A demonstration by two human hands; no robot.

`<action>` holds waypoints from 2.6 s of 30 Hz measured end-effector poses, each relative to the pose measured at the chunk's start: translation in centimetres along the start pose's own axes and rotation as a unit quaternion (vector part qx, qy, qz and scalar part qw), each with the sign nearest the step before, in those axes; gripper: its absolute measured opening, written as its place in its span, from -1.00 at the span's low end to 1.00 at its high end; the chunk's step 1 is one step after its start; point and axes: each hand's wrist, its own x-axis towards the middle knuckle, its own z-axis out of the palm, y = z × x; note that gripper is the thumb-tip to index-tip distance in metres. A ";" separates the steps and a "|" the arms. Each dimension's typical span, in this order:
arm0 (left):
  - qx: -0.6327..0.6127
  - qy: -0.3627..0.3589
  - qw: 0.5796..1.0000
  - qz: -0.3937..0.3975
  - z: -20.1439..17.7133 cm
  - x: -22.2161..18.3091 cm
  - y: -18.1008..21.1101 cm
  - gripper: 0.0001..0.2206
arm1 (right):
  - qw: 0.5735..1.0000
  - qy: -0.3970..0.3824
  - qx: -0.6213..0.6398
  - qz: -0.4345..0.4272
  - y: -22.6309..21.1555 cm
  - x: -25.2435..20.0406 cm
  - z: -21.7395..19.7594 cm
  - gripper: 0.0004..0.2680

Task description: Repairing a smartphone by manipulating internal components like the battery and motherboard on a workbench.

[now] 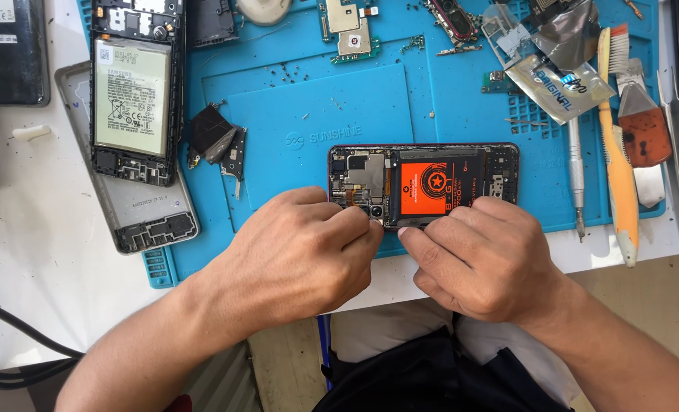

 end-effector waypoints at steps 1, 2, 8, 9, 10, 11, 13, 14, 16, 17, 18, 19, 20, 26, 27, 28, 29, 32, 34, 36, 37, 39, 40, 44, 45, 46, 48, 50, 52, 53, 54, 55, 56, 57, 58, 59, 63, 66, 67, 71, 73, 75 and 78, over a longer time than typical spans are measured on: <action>-0.001 0.000 1.000 0.000 0.0 0.0 0.0 -0.77 | 1.000 0.000 0.000 0.001 0.0 -0.1 0.0 -0.83; 0.002 0.000 1.000 0.001 0.1 0.0 0.1 -0.79 | 1.000 -0.002 0.001 0.001 0.0 -0.1 0.0 -0.84; 0.016 -0.005 1.000 0.008 0.1 0.1 0.2 -0.80 | 1.000 -0.003 0.000 0.000 0.0 -0.2 0.0 -0.84; 0.023 -0.003 1.000 0.008 0.2 0.0 0.3 -0.81 | 1.000 -0.005 0.000 0.000 0.0 -0.2 0.0 -0.84; 0.024 -0.003 1.000 0.007 0.2 0.0 0.3 -0.81 | 1.000 -0.005 0.001 -0.001 0.0 -0.1 0.0 -0.84; 0.023 -0.007 1.000 0.004 0.2 0.0 0.4 -0.81 | 1.000 -0.006 0.001 -0.001 0.0 -0.1 0.0 -0.84; 0.022 -0.011 1.000 0.001 0.2 0.0 0.5 -0.82 | 1.000 -0.007 0.001 0.000 0.0 -0.1 0.0 -0.84; 0.026 -0.015 1.000 -0.002 0.1 0.1 0.6 -0.80 | 1.000 -0.005 0.001 0.001 0.0 -0.1 0.0 -0.84; 0.030 -0.019 0.999 -0.005 0.2 0.1 0.8 -0.78 | 1.000 -0.004 0.001 0.002 0.0 -0.2 0.0 -0.84; 0.043 -0.012 0.999 -0.011 0.2 0.2 1.0 -0.76 | 1.000 -0.006 0.000 0.001 0.0 -0.2 0.0 -0.84; 0.056 -0.004 0.998 -0.017 0.3 0.2 1.2 -0.74 | 1.000 -0.008 -0.001 0.000 0.0 -0.1 0.0 -0.84; 0.056 -0.004 0.998 -0.018 0.3 0.2 1.4 -0.74 | 1.000 -0.008 0.000 0.000 -0.1 -0.2 0.0 -0.84; 0.072 0.003 0.997 -0.017 0.3 0.3 1.6 -0.73 | 1.000 -0.002 0.002 -0.002 0.0 -0.2 0.0 -0.84; 0.129 -0.001 0.991 -0.034 0.8 0.1 2.3 -0.72 | 1.000 -0.005 -0.008 -0.003 -0.1 -0.2 0.1 -0.84; 0.132 -0.001 0.991 -0.034 0.9 0.1 2.4 -0.72 | 1.000 -0.003 -0.010 -0.002 -0.1 -0.3 0.2 -0.86; 0.132 0.001 0.991 -0.035 0.9 0.1 2.4 -0.72 | 1.000 -0.005 -0.011 -0.003 -0.1 -0.2 0.1 -0.86; 0.138 -0.001 0.990 -0.034 0.9 0.1 2.5 -0.73 | 1.000 -0.004 -0.013 -0.003 -0.1 -0.1 0.1 -0.86; 0.151 0.012 0.988 -0.037 1.3 0.0 2.6 -0.73 | 1.000 -0.005 -0.014 -0.002 -0.2 -0.2 0.2 -0.85; 0.160 0.028 0.986 -0.041 1.4 -0.1 2.5 -0.72 | 1.000 -0.005 -0.014 -0.007 -0.3 -0.1 0.2 -0.86; 0.160 0.033 0.986 -0.039 1.5 -0.2 2.2 -0.73 | 1.000 -0.005 -0.029 -0.004 -0.4 0.1 0.1 -0.85; 0.163 0.037 0.985 -0.043 1.7 -0.3 1.7 -0.73 | 1.000 -0.006 -0.029 -0.010 -0.5 0.1 0.1 -0.85; 0.047 0.038 0.997 -0.041 2.1 -0.4 0.6 -0.90 | 0.999 -0.007 -0.037 -0.003 -0.5 0.1 0.2 -0.84; 0.048 0.040 0.997 -0.046 1.7 -0.3 0.0 -0.90 | 0.999 -0.009 -0.035 -0.007 -0.6 0.1 0.2 -0.84; -0.011 0.117 0.992 -0.047 0.1 0.0 -1.8 -0.81 | 1.000 -0.001 -0.029 -0.007 -0.7 0.0 0.2 -0.80; -0.011 0.134 0.988 -0.073 -0.5 0.1 -2.1 -0.83 | 1.000 0.001 -0.027 -0.006 -0.6 0.0 0.2 -0.80; -0.009 0.135 0.988 -0.075 -0.5 0.2 -2.1 -0.83 | 1.000 0.000 -0.026 -0.009 -0.6 0.0 0.2 -0.80; -0.019 0.098 0.988 -0.114 -0.5 0.3 -2.3 -0.68 | 0.999 0.002 -0.032 -0.004 -0.6 -0.2 0.3 -0.78; -0.033 0.087 0.987 -0.129 -0.2 0.5 -2.2 -0.55 | 0.999 0.000 -0.033 -0.003 -0.6 -0.1 0.3 -0.78; -0.047 0.074 0.986 -0.142 0.0 0.6 -2.1 -0.41 | 0.999 -0.002 -0.034 -0.001 -0.6 -0.2 0.3 -0.78; -0.047 0.070 0.985 -0.148 0.1 0.6 -2.0 -0.34 | 0.999 -0.003 -0.032 -0.001 -0.6 -0.2 0.3 -0.78; -0.047 0.066 0.985 -0.152 0.2 0.7 -1.9 -0.27 | 0.999 -0.005 -0.032 0.001 -0.6 -0.2 0.2 -0.79; -0.048 0.065 0.985 -0.151 0.3 0.7 -1.9 -0.27 | 0.999 -0.006 -0.032 0.002 -0.6 -0.2 0.2 -0.79; -0.042 0.062 0.985 -0.157 0.4 0.8 -1.9 -0.29 | 1.000 -0.003 -0.031 0.002 -0.6 -0.1 0.2 -0.79; -0.036 0.059 0.984 -0.162 0.4 0.8 -1.8 -0.30 | 1.000 0.000 -0.030 0.002 -0.7 -0.1 0.2 -0.80; -0.036 0.058 0.984 -0.162 0.5 0.8 -1.9 -0.30 | 1.000 0.000 -0.029 0.002 -0.6 -0.1 0.2 -0.80; -0.038 0.063 0.984 -0.162 0.6 0.8 -1.9 -0.32 | 1.000 0.000 -0.030 0.001 -0.6 -0.1 0.2 -0.80; -0.033 0.080 0.984 -0.156 0.8 0.8 -1.7 -0.31 | 1.000 0.004 -0.031 -0.003 -0.5 -0.3 0.3 -0.79; -0.055 0.077 0.978 -0.183 0.7 1.0 -1.9 -0.37 | 0.999 0.002 -0.034 -0.006 -0.5 -0.2 0.3 -0.79; -0.056 0.077 0.978 -0.185 0.7 1.0 -1.7 -0.37 | 0.999 0.001 -0.032 -0.007 -0.6 -0.2 0.2 -0.79; -0.059 0.081 0.977 -0.187 0.4 1.2 -1.8 -0.37 | 1.000 0.005 -0.029 -0.004 -0.5 0.1 0.3 -0.79; -0.073 0.077 0.976 -0.191 0.6 1.3 -1.6 -0.39 | 1.000 0.004 -0.028 -0.002 -0.6 -0.2 0.1 -0.79; -0.069 0.074 0.973 -0.207 0.5 1.3 -1.6 -0.36 | 1.000 0.004 -0.024 -0.004 -0.5 0.0 0.2 -0.80; -0.064 0.071 0.969 -0.229 0.8 1.3 -1.7 -0.33 | 1.000 0.001 -0.023 -0.007 -0.4 0.0 0.2 -0.81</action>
